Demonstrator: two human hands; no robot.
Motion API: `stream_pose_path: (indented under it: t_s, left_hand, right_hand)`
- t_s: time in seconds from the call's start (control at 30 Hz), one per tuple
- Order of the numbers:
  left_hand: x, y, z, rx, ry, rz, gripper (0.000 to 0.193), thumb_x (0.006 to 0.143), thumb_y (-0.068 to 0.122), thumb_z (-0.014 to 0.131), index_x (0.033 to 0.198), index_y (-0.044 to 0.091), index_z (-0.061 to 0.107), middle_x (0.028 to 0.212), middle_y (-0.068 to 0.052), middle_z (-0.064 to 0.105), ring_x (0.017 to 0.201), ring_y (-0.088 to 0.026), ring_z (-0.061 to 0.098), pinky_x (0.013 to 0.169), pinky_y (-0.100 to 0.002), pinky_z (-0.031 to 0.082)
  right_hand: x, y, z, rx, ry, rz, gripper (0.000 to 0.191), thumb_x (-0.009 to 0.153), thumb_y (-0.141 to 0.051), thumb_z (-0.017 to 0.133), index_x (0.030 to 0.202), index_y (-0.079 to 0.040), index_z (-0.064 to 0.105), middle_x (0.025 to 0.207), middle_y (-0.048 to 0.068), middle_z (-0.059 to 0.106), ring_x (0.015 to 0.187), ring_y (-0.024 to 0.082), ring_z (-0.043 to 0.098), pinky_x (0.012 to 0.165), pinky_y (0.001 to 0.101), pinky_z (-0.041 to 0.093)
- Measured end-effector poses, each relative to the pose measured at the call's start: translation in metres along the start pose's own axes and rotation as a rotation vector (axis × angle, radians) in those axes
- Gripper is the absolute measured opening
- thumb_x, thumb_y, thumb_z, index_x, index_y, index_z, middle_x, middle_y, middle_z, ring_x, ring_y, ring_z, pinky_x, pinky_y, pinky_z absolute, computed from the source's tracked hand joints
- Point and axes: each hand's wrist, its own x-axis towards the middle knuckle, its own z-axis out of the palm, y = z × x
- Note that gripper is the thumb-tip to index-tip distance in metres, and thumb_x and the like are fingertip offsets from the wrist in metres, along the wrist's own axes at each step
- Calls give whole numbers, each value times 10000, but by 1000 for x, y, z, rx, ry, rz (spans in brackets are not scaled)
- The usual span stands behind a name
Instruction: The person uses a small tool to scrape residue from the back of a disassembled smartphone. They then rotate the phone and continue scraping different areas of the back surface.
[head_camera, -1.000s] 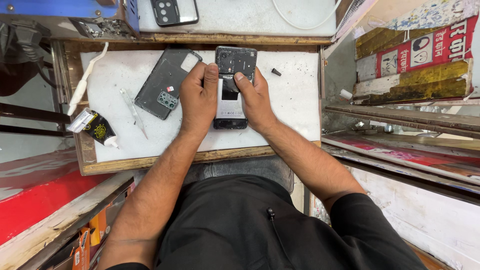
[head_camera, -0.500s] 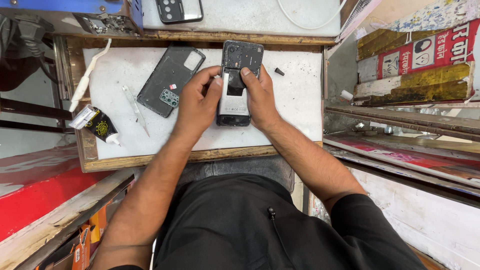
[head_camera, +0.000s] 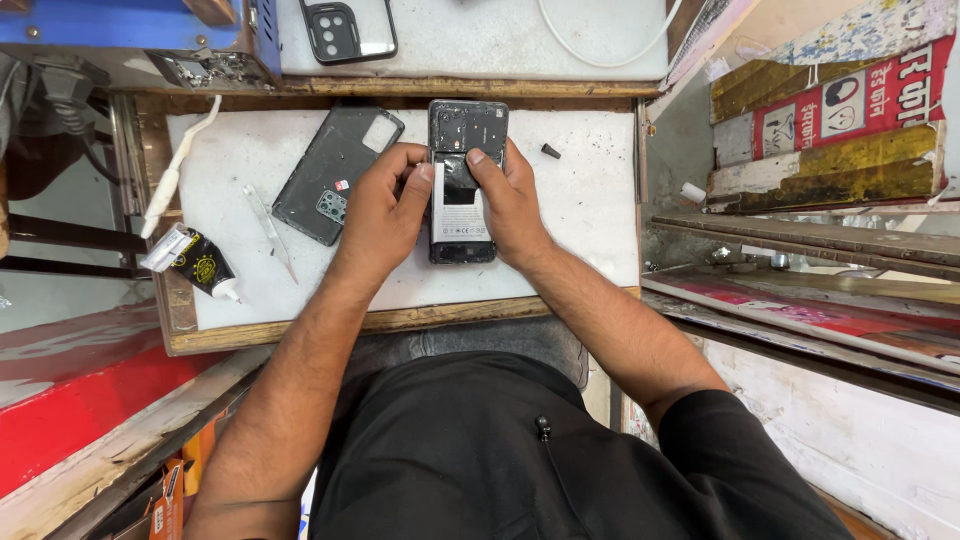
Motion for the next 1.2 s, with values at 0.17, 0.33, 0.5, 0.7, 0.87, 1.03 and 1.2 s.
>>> stream_pose_path:
  t_s: [0.17,0.33,0.5,0.7,0.87,1.03,1.2]
  left_hand:
    - [4,0,7,105,98,47,263,1122,224,540,975,23,624,751,-31,624,690,-82,552,605,-292,467]
    - [19,-1,19,289,244,-32,409,1119,301,548,806,41,595,615,-60,574,554,-123,508,516,-340,419]
    - [21,-1,17,294,208,-18,408,1123,299,549,813,38,592,625,-62,584,564,-123,520,526,-339,429]
    - [6,0,1,141,20,44,206,1112,195,545,1049,21,634,814,-44,670,731,-101,619,649,-285,511]
    - [2,8,-8,-103,-114,-117,245,1066,132,547,1281,45,625,936,-25,694,794,-82,661,708,-266,572]
    - [-3,22,-12,228,54,-50,251,1026,119,648,1270,66,675,912,-52,743,783,-118,728,670,-284,592]
    - [0,33,-7,498,195,202,151,998,99,728,1139,45,732,951,-98,768,840,-189,771,705,-317,617]
  right_hand:
    - [-1,0,3,-25,-11,-43,240,1096,-210,498,1234,-18,539,1084,88,654,978,122,638,860,318,569]
    - [-2,1,2,-71,-38,-122,308,1109,-243,526,1296,2,544,1175,86,665,1084,122,634,969,302,549]
    - [0,2,2,2,-23,-59,283,1094,-226,536,1265,-2,552,1131,84,667,1035,119,639,923,305,562]
    - [0,-3,1,20,4,8,277,1074,-228,520,1236,-6,551,1051,93,672,933,127,668,812,305,601]
    - [0,-6,1,78,11,24,277,1071,-231,511,1238,-12,539,1051,96,668,932,130,673,805,304,615]
    - [1,-2,-1,91,28,24,293,1072,-236,518,1247,-1,533,1080,108,666,960,139,669,826,318,612]
    - [-5,5,0,-199,22,-197,293,1114,-238,528,1258,14,565,1125,106,681,1017,131,650,886,295,571]
